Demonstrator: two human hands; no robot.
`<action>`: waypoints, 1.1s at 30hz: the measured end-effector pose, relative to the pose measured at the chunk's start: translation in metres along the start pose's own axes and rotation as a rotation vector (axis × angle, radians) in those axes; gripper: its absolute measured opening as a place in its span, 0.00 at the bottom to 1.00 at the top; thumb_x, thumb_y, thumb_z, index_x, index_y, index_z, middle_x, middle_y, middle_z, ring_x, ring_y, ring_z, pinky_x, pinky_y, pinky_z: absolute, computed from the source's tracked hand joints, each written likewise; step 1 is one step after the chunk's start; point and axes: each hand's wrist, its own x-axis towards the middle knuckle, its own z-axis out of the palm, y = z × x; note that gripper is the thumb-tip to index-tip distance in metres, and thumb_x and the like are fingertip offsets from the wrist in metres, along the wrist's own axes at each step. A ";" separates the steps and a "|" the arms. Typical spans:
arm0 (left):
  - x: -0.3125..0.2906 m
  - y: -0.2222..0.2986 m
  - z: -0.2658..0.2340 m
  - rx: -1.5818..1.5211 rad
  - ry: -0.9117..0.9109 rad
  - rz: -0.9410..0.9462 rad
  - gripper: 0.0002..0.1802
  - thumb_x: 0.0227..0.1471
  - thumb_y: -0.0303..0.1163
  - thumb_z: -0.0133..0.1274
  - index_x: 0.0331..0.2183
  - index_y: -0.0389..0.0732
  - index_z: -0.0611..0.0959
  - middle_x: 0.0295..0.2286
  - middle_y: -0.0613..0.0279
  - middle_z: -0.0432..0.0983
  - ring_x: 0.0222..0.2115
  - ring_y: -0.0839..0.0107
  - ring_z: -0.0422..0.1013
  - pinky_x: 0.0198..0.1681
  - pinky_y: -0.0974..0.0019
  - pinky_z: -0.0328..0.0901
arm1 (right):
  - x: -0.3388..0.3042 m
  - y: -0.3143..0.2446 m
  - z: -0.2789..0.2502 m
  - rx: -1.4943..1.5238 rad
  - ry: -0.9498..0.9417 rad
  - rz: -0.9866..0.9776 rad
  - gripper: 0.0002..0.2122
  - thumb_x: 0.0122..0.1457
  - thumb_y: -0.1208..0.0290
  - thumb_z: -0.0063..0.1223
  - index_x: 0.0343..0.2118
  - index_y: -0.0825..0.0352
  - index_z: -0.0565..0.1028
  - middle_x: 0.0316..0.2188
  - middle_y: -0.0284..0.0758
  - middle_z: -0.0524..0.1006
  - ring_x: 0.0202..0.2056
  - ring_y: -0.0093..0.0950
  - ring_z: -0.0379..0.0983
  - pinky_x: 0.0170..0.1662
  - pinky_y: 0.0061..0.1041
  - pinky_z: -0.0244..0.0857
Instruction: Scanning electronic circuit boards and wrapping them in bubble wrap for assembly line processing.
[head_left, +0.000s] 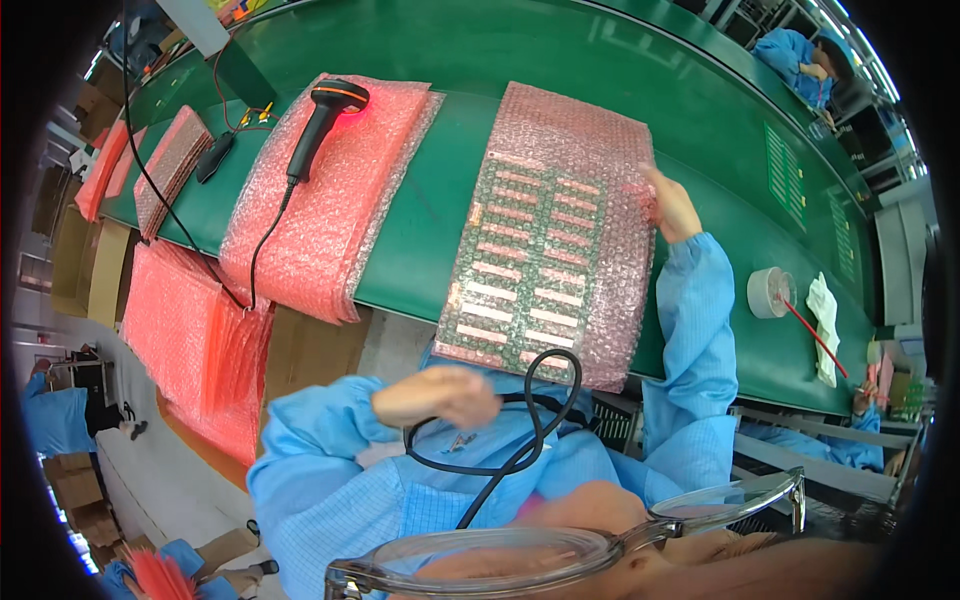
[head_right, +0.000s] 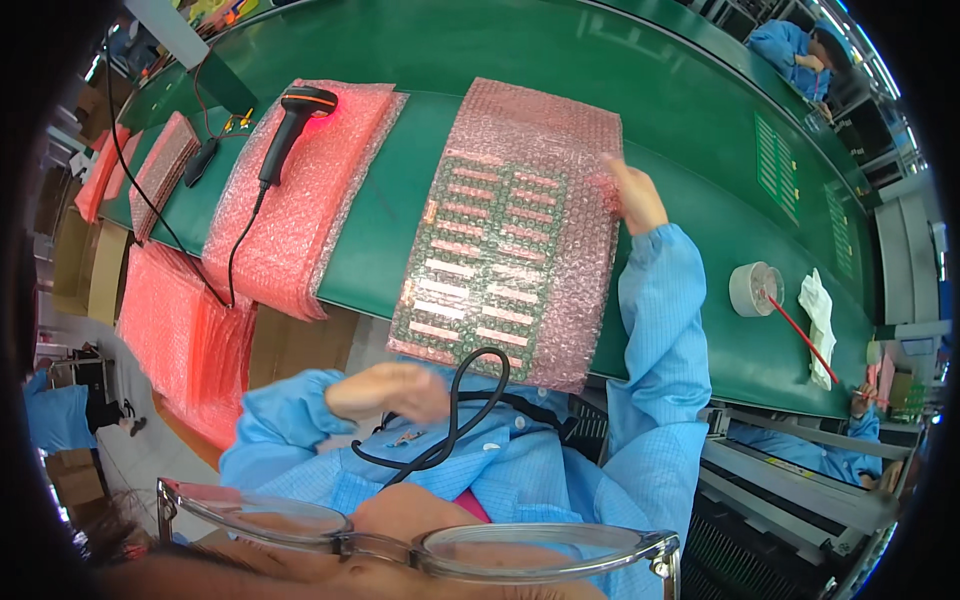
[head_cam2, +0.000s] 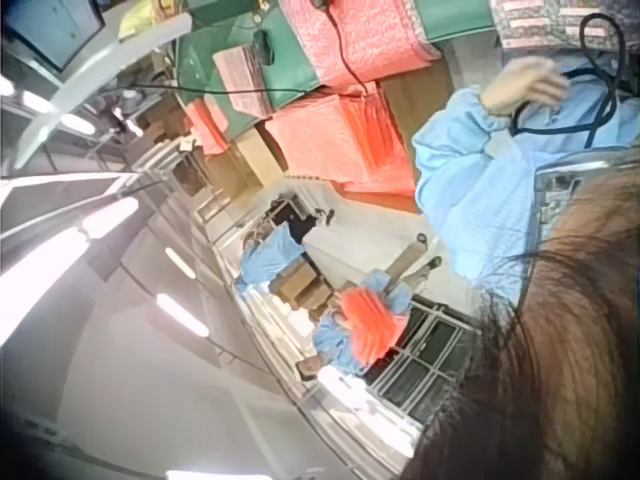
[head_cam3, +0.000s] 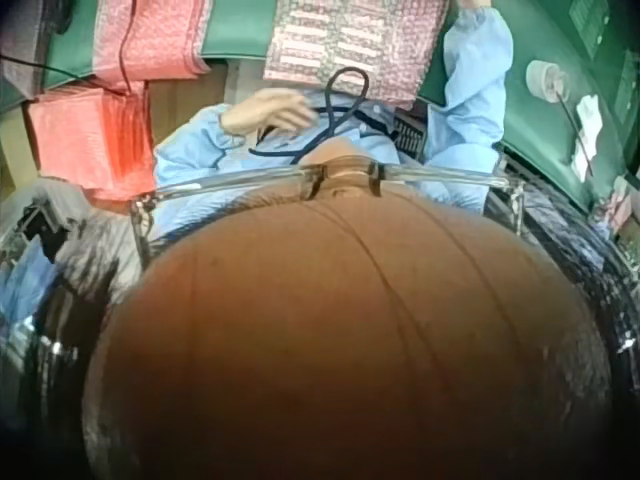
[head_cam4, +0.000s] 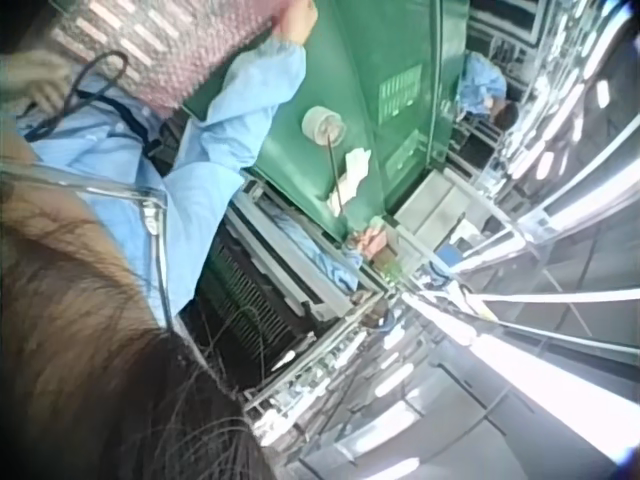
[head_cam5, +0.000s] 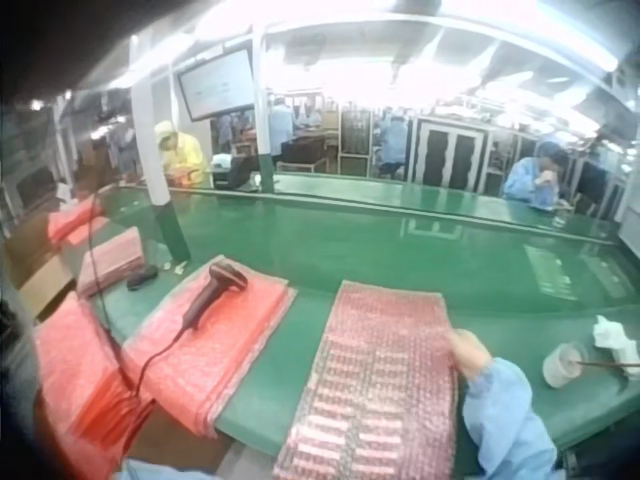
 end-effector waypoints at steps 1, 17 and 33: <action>-0.010 0.017 -0.003 0.005 -0.002 -0.001 0.17 0.55 0.37 0.46 0.42 0.34 0.73 0.39 0.54 0.73 0.41 0.64 0.70 0.45 0.61 0.64 | 0.009 0.002 -0.001 -0.188 -0.126 0.054 0.18 0.56 0.60 0.49 0.40 0.72 0.71 0.30 0.35 0.74 0.32 0.20 0.70 0.32 0.20 0.64; 0.144 0.250 -0.057 0.322 0.098 0.415 0.16 0.53 0.38 0.50 0.36 0.35 0.76 0.30 0.62 0.76 0.30 0.74 0.72 0.34 0.71 0.67 | -0.003 0.008 -0.015 0.623 -0.342 0.008 0.11 0.58 0.72 0.42 0.41 0.73 0.69 0.37 0.41 0.75 0.36 0.31 0.74 0.39 0.27 0.70; 0.132 0.260 -0.096 0.782 -0.010 0.624 0.09 0.50 0.22 0.49 0.35 0.35 0.81 0.35 0.64 0.76 0.35 0.78 0.69 0.39 0.72 0.64 | 0.009 0.035 -0.026 0.161 -0.233 -0.438 0.09 0.50 0.80 0.53 0.37 0.71 0.75 0.32 0.35 0.77 0.33 0.25 0.73 0.38 0.26 0.67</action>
